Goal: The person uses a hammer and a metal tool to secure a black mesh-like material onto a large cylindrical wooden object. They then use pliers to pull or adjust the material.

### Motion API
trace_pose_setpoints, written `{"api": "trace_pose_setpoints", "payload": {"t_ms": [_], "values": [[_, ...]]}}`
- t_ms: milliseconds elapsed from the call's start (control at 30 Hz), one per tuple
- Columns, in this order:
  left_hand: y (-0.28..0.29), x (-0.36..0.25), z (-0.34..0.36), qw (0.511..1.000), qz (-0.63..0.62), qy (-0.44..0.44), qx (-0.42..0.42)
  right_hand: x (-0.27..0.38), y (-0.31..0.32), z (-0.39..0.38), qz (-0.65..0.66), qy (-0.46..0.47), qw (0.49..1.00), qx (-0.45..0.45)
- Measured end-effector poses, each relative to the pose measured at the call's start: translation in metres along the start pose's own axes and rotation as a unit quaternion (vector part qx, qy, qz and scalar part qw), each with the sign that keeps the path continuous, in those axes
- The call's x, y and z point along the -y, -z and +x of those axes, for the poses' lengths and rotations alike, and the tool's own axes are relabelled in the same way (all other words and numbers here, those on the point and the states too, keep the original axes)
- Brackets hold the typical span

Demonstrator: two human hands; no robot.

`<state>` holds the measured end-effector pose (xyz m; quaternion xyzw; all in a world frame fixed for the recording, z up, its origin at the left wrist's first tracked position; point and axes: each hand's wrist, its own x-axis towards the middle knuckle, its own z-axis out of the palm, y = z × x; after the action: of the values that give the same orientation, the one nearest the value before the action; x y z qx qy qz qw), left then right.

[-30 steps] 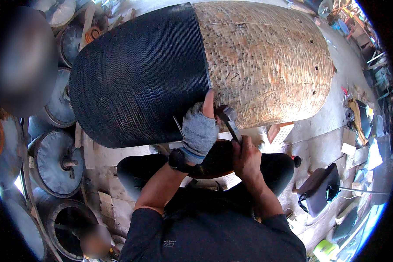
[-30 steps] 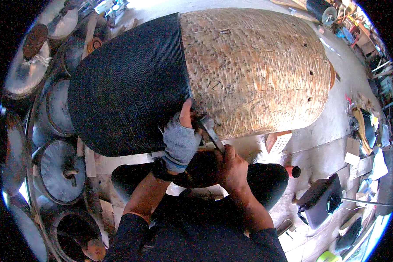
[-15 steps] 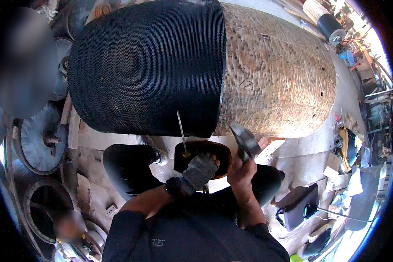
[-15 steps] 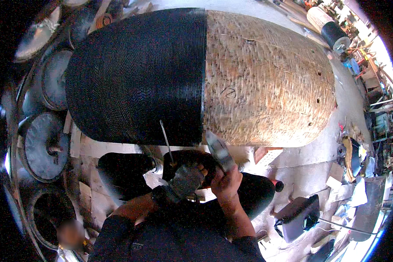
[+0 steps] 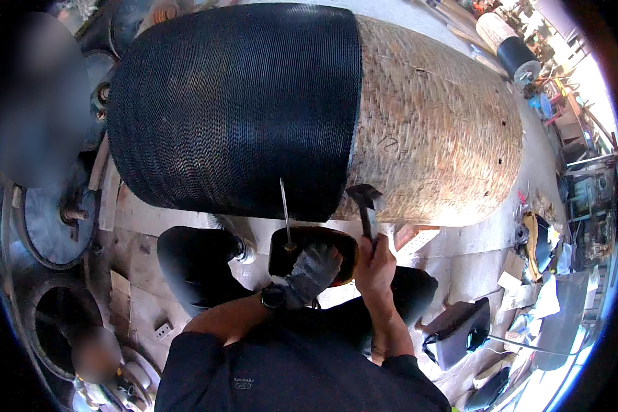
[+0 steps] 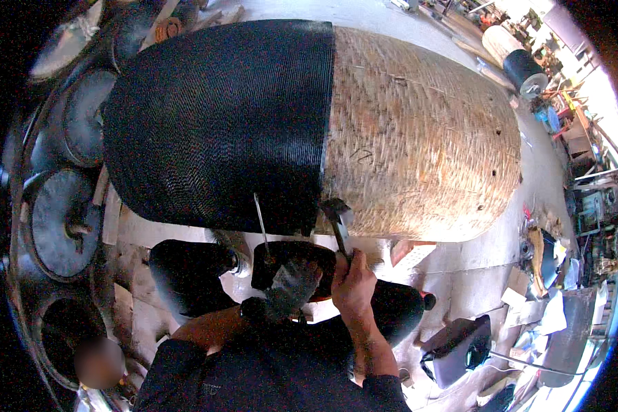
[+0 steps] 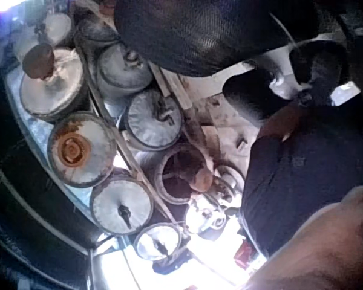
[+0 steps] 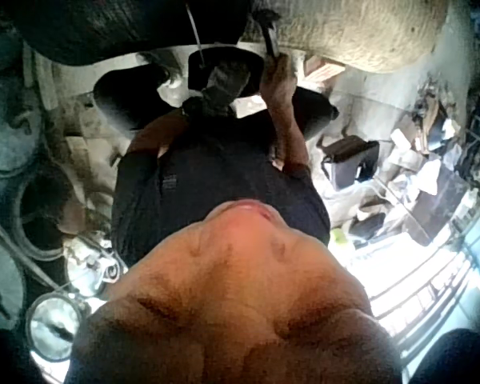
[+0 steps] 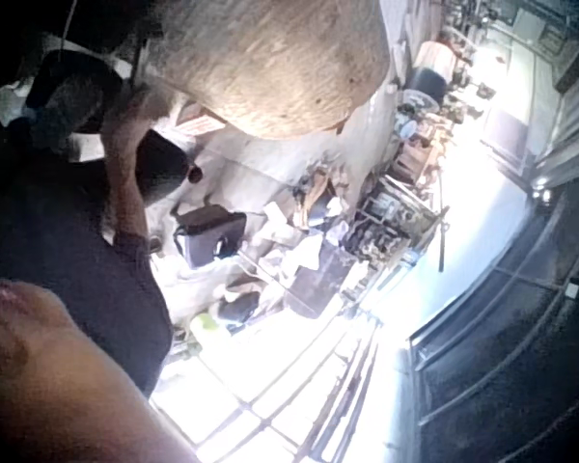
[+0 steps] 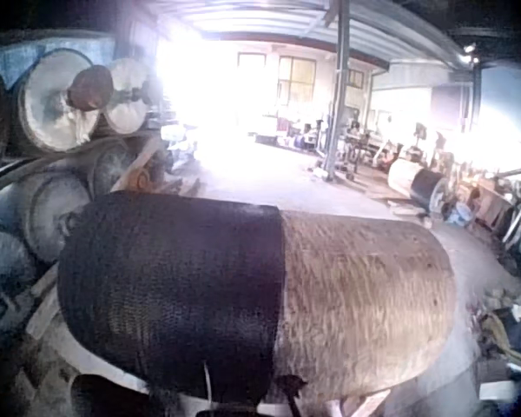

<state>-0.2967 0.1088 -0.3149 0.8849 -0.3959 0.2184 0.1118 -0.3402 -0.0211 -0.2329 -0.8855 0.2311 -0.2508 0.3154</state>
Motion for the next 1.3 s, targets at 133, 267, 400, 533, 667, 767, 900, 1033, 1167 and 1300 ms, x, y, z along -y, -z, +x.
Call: {"api": "trace_pose_setpoints", "payload": {"t_ms": [133, 267, 400, 533, 667, 767, 900, 1033, 1167, 1300], "values": [[0.022, 0.010, 0.017, 0.991, -0.101, -0.069, 0.059, 0.001, 0.008, -0.018, 0.090, 0.076, 0.989, -0.091], [-0.005, 0.016, 0.000, 0.975, -0.132, -0.149, 0.098, 0.001, -0.002, 0.002, -0.060, -0.017, 0.997, 0.034], [0.013, 0.010, 0.007, 0.981, -0.010, -0.159, 0.110, 0.018, 0.012, -0.012, 0.065, 0.011, 0.996, -0.055], [0.008, 0.003, 0.003, 0.982, 0.044, -0.139, 0.124, 0.010, 0.011, -0.005, 0.004, 0.112, 0.989, -0.093], [0.024, 0.016, 0.017, 0.965, -0.154, -0.145, 0.153, -0.005, 0.001, -0.010, -0.059, -0.019, 0.998, 0.021], [0.018, 0.020, 0.009, 0.957, -0.182, -0.135, 0.183, 0.014, 0.009, -0.019, 0.067, 0.012, 0.996, -0.056], [0.026, 0.017, 0.016, 0.995, 0.050, -0.087, -0.011, 0.019, 0.025, -0.016, 0.030, 0.029, 0.999, -0.005], [0.046, 0.039, 0.048, 0.999, -0.016, -0.043, 0.001, -0.005, -0.003, -0.007, -0.064, -0.025, 0.997, 0.024], [0.070, 0.087, 0.114, 0.957, -0.278, -0.038, -0.070, -0.002, 0.014, -0.024, -0.008, 0.081, 0.996, -0.033], [0.084, 0.123, 0.177, 0.955, -0.159, -0.103, -0.227, 0.000, 0.003, -0.005, -0.066, 0.087, 0.991, -0.080]]}}
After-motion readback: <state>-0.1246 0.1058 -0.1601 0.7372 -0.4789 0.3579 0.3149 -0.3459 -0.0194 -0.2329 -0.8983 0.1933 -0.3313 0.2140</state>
